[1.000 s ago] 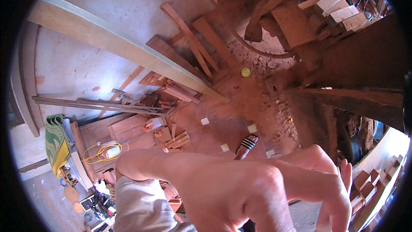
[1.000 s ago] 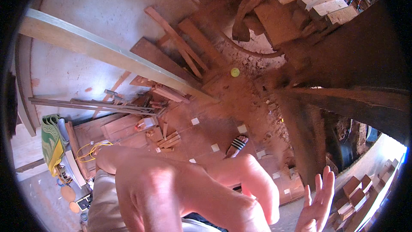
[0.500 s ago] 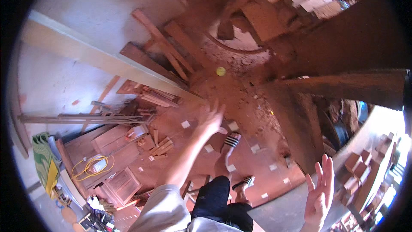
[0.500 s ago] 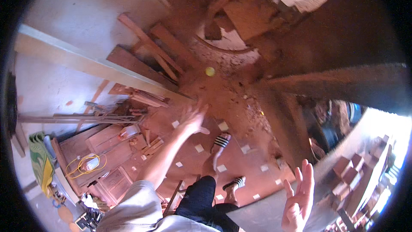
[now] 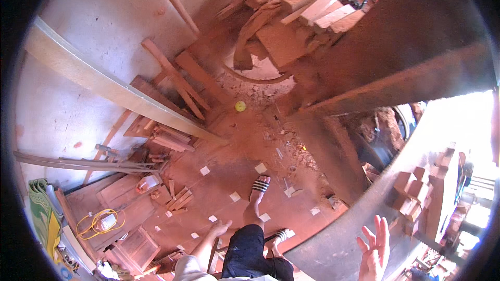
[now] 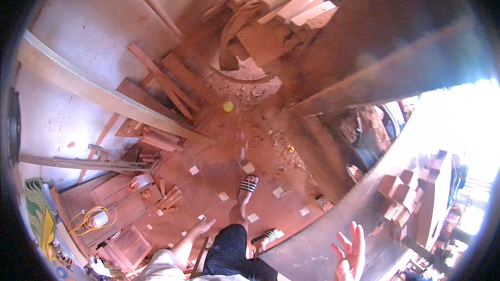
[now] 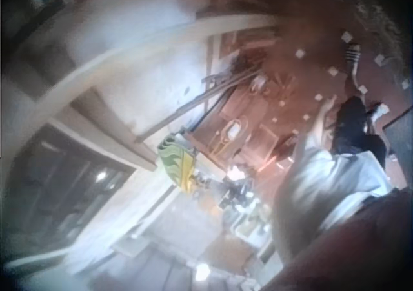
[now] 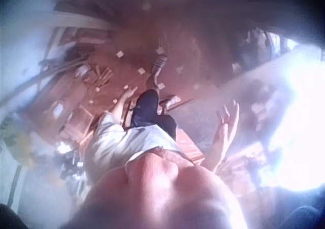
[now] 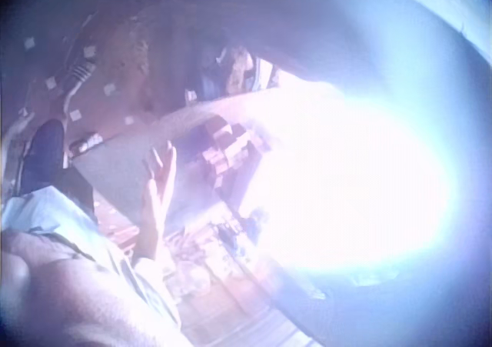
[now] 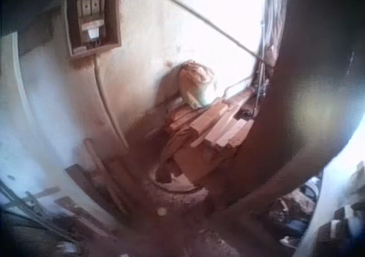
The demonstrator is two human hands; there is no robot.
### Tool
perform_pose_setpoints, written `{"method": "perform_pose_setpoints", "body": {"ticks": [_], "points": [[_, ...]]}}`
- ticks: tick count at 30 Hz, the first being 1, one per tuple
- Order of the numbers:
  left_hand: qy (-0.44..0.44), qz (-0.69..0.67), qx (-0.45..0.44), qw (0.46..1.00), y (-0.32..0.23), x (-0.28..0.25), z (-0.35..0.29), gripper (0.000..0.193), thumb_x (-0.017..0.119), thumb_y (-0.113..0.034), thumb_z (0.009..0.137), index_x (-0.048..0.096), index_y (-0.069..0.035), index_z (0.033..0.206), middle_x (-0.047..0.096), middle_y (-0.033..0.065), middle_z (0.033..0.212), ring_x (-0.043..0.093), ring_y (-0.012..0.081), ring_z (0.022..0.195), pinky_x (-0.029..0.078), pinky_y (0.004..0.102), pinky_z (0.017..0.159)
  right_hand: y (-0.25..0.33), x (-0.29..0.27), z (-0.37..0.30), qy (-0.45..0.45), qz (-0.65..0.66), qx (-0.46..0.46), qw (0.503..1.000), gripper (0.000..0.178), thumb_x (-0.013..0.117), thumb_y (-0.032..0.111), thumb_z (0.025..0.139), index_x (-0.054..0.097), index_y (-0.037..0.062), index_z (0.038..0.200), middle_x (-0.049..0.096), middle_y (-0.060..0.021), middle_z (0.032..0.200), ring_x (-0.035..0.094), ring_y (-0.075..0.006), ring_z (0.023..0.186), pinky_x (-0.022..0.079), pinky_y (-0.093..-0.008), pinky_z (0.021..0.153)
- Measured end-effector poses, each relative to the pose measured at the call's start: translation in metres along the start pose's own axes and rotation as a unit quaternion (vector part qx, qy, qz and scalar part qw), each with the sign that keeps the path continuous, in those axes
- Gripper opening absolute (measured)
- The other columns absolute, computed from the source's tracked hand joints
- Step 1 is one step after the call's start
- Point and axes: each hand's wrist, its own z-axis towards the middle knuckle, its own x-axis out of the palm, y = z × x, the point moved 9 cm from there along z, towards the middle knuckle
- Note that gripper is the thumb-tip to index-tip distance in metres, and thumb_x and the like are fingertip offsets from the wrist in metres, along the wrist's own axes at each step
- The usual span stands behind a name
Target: The person sits on the floor and uses a set square and a pen to mark measurements on wooden planks. They repeatedly position the square, draw lines, and write notes on the wood before moving to another plank.
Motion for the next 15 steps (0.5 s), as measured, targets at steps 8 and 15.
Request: {"method": "perform_pose_setpoints", "body": {"ticks": [8,15], "points": [[0.083,-0.065,0.276,0.955,-0.14,-0.06,-0.16,0.08,0.056,-0.059,0.106,0.032,-0.016,0.169,0.04,0.0165,0.169,0.043,0.0348,0.152,0.036,0.0524,0.121,0.044,-0.076,-0.143,0.129,-0.019,-0.09,0.987,0.084,0.082,0.036,0.089,0.048,-0.0005,0.157,0.055,-0.0197,0.157,0.059,-0.0323,0.139,0.045,-0.0463,0.117],[0.07,0.038,0.431,0.899,-0.335,0.059,-0.254,0.064,0.047,-0.063,0.106,0.041,-0.035,0.164,0.047,0.0122,0.164,0.047,0.0358,0.148,0.044,0.0565,0.114,-0.146,-0.232,-0.331,-0.029,0.048,-0.027,0.998,0.055,0.073,0.037,0.101,0.064,0.0023,0.142,0.072,-0.0114,0.135,0.065,-0.0237,0.13,0.051,-0.0394,0.111]]}}
